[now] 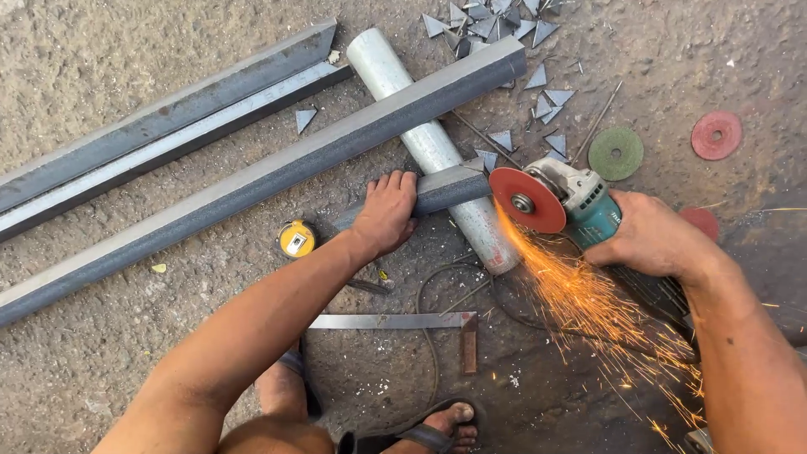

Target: Measuring, marking, and cutting metal strips using an angle grinder.

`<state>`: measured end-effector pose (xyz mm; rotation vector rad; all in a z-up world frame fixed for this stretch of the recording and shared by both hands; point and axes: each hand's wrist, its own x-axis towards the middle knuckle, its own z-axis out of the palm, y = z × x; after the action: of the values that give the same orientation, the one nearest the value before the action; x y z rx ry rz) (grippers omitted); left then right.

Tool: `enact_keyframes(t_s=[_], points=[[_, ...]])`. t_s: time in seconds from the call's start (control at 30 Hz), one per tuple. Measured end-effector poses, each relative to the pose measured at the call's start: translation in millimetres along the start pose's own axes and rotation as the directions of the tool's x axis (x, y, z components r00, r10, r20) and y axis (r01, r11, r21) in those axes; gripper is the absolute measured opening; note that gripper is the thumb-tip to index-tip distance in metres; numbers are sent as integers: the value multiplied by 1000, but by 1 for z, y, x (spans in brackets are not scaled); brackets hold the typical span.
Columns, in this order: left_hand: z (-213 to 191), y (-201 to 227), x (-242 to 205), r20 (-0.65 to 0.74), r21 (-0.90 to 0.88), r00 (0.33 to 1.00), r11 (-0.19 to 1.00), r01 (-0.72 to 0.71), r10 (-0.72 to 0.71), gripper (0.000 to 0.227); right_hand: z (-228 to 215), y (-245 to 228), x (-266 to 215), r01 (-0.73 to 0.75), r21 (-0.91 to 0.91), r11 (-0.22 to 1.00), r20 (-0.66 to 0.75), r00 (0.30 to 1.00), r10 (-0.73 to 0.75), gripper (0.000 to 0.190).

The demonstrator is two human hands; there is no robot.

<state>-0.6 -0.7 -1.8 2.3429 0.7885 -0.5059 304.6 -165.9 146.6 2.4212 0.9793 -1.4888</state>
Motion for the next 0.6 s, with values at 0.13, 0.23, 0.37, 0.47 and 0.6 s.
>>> enact_keyframes(t_s=[0.13,0.23,0.37,0.47,0.6], points=[[0,0,-3,-18,3,1000,1000,-17,17,71,-4,-7,-2,-15,-12,1000,13,1000,16,36],[-3,2,-2,0,-27,1000,1000,5,-5,69,-4,-4,-1,2,0,1000,3,1000,-2,39],[-5,3,-3,-3,-15,1000,1000,5,-5,71,-2,6,7,28,3,1000,4,1000,-28,36],[-6,4,-4,-7,-37,1000,999,7,-8,70,-2,9,12,92,-38,995,10,996,-92,40],[-5,3,-3,-4,-34,1000,999,3,-4,68,-4,3,8,66,21,998,14,998,-67,37]])
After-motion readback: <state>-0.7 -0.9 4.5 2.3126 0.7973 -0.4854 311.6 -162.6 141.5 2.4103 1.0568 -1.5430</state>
